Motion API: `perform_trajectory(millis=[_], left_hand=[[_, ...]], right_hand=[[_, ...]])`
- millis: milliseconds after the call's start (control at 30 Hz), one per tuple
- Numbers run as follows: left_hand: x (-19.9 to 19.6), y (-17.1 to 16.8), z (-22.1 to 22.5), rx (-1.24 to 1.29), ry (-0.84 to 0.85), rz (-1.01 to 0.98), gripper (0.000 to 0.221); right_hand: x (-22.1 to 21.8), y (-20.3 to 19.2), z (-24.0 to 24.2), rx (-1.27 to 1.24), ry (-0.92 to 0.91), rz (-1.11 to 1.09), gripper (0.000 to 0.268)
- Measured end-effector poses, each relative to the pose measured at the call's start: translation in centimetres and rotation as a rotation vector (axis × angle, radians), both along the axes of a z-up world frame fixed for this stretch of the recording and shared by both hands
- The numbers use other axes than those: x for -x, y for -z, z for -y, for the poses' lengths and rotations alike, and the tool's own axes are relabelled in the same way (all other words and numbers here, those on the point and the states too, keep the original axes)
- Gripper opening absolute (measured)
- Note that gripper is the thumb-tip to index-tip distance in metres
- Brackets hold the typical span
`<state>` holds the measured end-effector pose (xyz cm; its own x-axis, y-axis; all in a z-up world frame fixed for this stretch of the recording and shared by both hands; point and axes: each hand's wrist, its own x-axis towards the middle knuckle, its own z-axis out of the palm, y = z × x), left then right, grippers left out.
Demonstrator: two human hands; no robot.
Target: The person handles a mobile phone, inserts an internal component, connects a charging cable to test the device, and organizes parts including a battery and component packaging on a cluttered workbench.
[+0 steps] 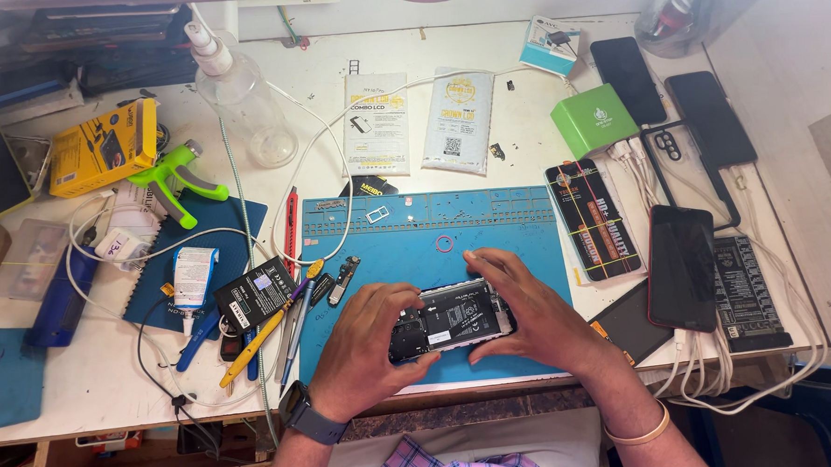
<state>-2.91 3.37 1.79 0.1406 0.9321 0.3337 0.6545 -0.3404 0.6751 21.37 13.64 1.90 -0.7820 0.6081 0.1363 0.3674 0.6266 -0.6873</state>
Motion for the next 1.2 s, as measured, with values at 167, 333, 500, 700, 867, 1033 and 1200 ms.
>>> perform_trajectory(millis=[167,333,500,700,867,1033,1200], left_hand=[[0.0,0.2,-0.2,0.012,0.014,-0.022,0.062],[-0.1,0.3,-0.4,-0.003,0.006,-0.052,0.061],[-0.2,0.3,-0.7,0.037,0.031,-0.042,0.059],[-0.1,-0.6,-0.8,0.035,0.062,-0.071,0.059],[-0.3,0.1,-0.6,0.025,0.051,-0.071,0.059],[-0.4,0.7,-0.3,0.021,0.035,-0.043,0.06],[-0.3,0.7,-0.2,0.003,0.037,-0.025,0.062]], right_hand=[[-0.2,-0.3,0.2,0.016,0.031,0.099,0.123],[-1.6,-1.8,0.1,-0.038,0.117,0.142,0.123],[-2.4,-2.3,0.4,0.19,0.18,0.187,0.12],[-2.0,-2.9,0.1,0.173,0.157,0.188,0.116],[0.1,-3.0,-3.4,0.003,0.415,0.2,0.067],[4.7,-1.0,-10.5,-0.428,0.505,0.07,0.055],[10.3,0.1,-14.4,-0.407,0.574,0.439,0.08]])
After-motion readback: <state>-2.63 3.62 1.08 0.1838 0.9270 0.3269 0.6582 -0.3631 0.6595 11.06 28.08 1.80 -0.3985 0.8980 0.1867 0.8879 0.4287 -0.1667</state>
